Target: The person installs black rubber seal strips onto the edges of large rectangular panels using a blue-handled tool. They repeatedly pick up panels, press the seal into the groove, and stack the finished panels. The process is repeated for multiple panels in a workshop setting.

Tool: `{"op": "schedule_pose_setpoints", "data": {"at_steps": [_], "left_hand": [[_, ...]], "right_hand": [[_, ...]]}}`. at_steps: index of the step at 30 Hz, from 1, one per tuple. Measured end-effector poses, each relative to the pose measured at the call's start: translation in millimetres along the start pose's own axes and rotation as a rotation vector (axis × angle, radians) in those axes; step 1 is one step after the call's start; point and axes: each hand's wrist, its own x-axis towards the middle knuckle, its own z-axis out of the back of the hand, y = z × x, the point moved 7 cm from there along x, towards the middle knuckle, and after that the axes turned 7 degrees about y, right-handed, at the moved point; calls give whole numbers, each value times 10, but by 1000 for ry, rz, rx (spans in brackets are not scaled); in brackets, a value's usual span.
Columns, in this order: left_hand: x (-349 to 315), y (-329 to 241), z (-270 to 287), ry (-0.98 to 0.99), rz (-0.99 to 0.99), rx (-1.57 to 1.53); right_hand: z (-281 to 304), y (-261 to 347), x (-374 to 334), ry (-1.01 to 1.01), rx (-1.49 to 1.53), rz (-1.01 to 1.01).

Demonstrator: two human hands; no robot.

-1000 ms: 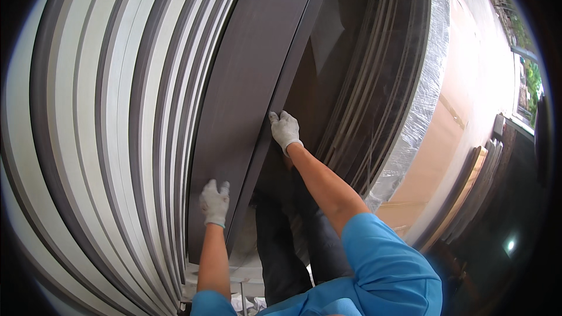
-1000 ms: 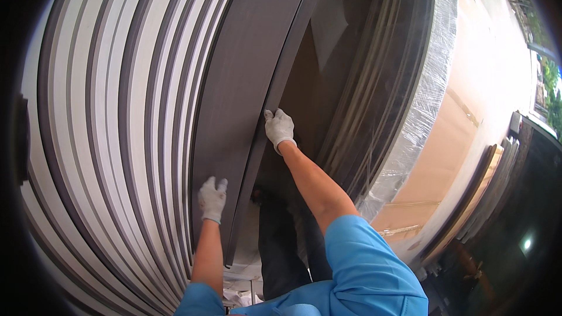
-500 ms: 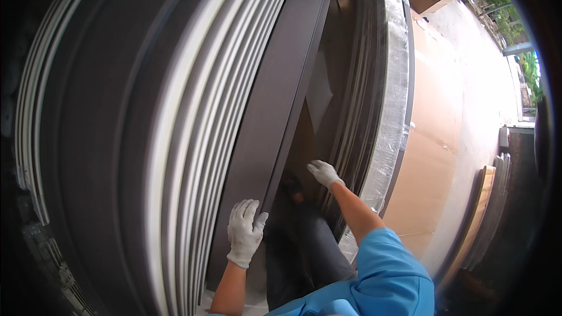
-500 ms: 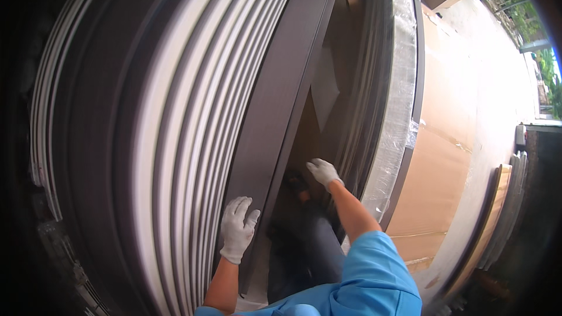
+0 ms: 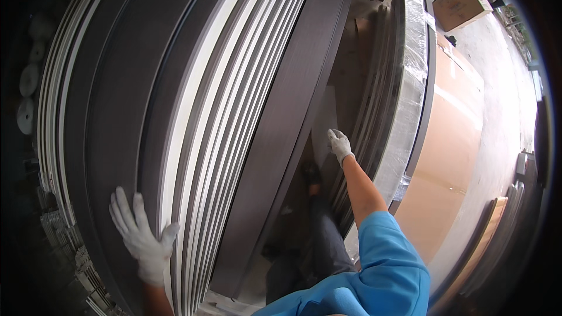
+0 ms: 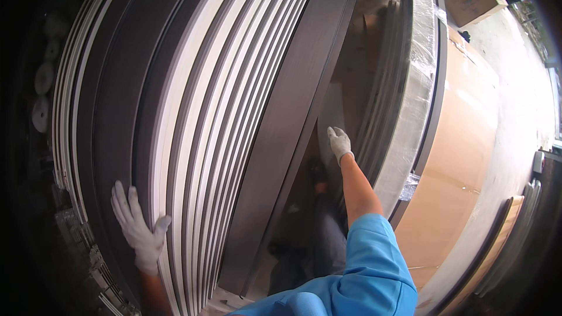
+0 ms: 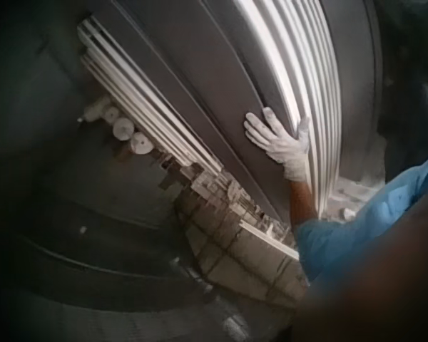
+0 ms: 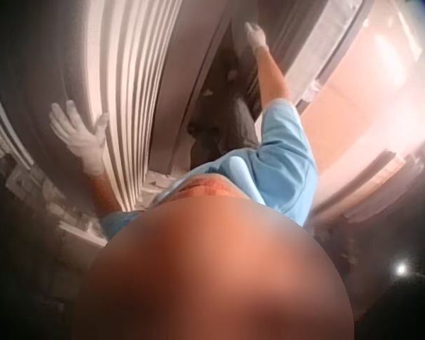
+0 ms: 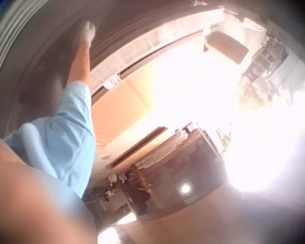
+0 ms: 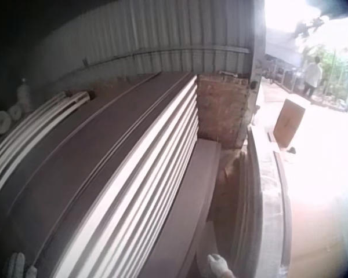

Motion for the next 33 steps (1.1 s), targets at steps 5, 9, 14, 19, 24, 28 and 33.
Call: {"op": "schedule_pose_setpoints", "data": {"at_steps": [5, 9, 14, 19, 24, 28, 33], "left_hand": [[-161, 156, -73, 123, 62, -97], [-266, 286, -160, 173, 189, -152], [-119, 174, -108, 142, 152, -68], [-31, 49, -9, 125, 142, -151], [-70, 136, -176, 141, 188, -176], [-304, -200, -25, -301, 275, 121], [-2052, -1182, -188, -550, 312, -808]], "right_hand": [[-1, -396, 434, -163, 138, -234], [-460, -733, 82, -170, 463, -591], [-1377, -82, 131, 71, 56, -538], [-1145, -27, 52, 400, -341, -282], [-1138, 196, -441, 453, -305, 42], [-1064, 225, -1098, 507, -414, -43], [-1333, 112, -2189, 632, -891, -101]]}}
